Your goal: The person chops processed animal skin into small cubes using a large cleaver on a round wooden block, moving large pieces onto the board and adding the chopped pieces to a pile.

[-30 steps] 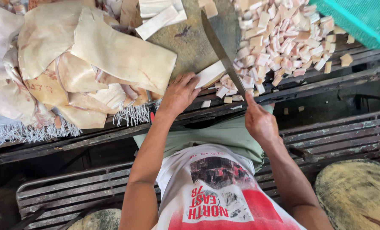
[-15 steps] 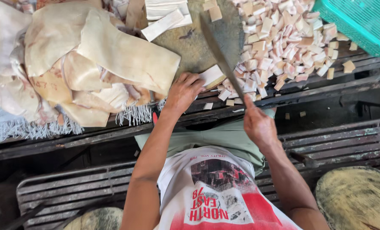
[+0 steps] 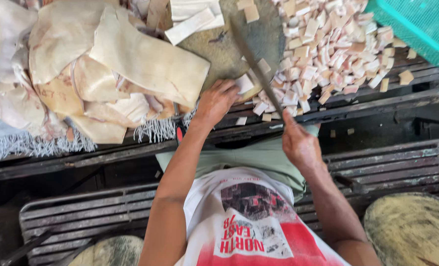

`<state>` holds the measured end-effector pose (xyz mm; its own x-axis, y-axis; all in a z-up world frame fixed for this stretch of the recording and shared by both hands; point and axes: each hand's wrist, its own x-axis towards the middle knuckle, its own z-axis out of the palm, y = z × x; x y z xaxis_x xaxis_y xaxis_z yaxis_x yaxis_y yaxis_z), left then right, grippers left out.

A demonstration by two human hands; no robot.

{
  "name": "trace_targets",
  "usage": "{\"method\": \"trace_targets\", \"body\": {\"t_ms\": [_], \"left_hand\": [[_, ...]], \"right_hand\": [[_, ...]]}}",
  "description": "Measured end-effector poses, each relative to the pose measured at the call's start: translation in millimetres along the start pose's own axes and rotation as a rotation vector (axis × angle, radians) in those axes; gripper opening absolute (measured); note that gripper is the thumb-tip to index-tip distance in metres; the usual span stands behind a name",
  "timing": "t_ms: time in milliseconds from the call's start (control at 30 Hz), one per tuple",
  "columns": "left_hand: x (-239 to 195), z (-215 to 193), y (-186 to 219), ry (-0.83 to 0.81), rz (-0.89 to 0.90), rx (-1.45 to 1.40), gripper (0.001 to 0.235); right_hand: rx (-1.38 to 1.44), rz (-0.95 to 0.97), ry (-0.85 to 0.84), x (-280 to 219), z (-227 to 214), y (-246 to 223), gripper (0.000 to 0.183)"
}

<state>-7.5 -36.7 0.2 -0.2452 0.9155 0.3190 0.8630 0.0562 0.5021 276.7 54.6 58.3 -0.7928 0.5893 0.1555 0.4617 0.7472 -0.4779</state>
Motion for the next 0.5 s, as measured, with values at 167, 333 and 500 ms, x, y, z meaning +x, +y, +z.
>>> {"method": "trace_targets", "body": {"t_ms": [167, 333, 500], "left_hand": [[-0.4, 6.2, 0.7, 0.026, 0.030, -0.021, 0.019], [1.4, 3.7, 3.3, 0.018, -0.014, -0.021, 0.019], [-1.6, -11.3, 4.2, -0.034, -0.030, -0.062, 0.018]], "right_hand": [[0.190, -0.118, 0.357, -10.1, -21.1, -9.2, 0.045], [0.196, 0.507, -0.183, -7.4, 13.4, -14.9, 0.037], [0.105, 0.076, 0.014, -8.7, 8.1, -9.0, 0.060]]}}
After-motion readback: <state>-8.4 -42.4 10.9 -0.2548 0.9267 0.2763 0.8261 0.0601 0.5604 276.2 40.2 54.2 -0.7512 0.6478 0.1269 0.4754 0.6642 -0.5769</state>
